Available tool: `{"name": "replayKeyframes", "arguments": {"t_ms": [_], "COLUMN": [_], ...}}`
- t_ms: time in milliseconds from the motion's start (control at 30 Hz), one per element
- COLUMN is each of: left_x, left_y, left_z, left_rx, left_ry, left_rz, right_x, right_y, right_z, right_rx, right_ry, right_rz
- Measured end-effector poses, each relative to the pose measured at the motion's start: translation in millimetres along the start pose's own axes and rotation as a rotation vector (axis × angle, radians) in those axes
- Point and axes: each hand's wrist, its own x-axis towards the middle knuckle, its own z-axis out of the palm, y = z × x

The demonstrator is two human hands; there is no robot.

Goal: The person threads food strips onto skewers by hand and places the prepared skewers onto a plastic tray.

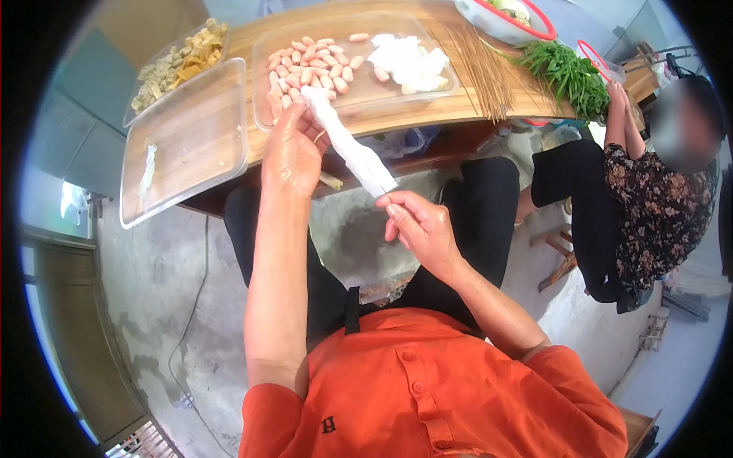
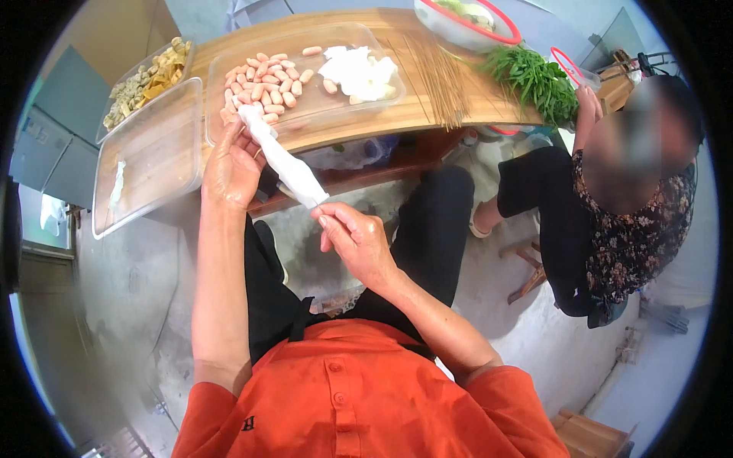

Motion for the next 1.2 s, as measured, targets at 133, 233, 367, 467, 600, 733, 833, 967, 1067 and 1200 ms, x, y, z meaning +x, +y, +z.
{"name": "replayKeyframes", "arguments": {"t_ms": [133,233,367,467,600,733,833,967,1067,1200], "left_x": [-15,-43,-94,-123,-138,-137,-140,-145,-147,-148], "left_y": [-2,-8,-35,-49,-49,-48,-44,-38,-30,-26], "left_z": [2,-3,-8,-4,7,5,10,7,-3,-6], "left_rx": [0.054,0.255,0.503,0.628,0.57,0.546,0.516,0.514,0.575,0.621], "left_ry": [0.077,0.144,-0.008,-0.081,-0.081,-0.102,-0.081,-0.012,-0.011,0.0], "left_rz": [0.073,0.136,0.071,0.007,-0.063,-0.061,-0.045,0.003,0.036,0.058], "right_x": [2,9,24,37,43,46,48,48,48,46], "right_y": [-4,-10,-8,-9,-16,-18,-19,-20,-17,-19], "right_z": [0,0,13,22,25,33,34,37,44,47], "right_rx": [0.203,0.379,0.524,0.695,0.666,0.743,0.711,0.688,0.657,0.63], "right_ry": [-0.047,-0.06,0.01,0.098,0.041,0.002,-0.041,-0.068,-0.037,-0.108], "right_rz": [0.094,0.131,0.056,0.05,0.225,0.175,0.175,0.106,0.012,0.043]}}
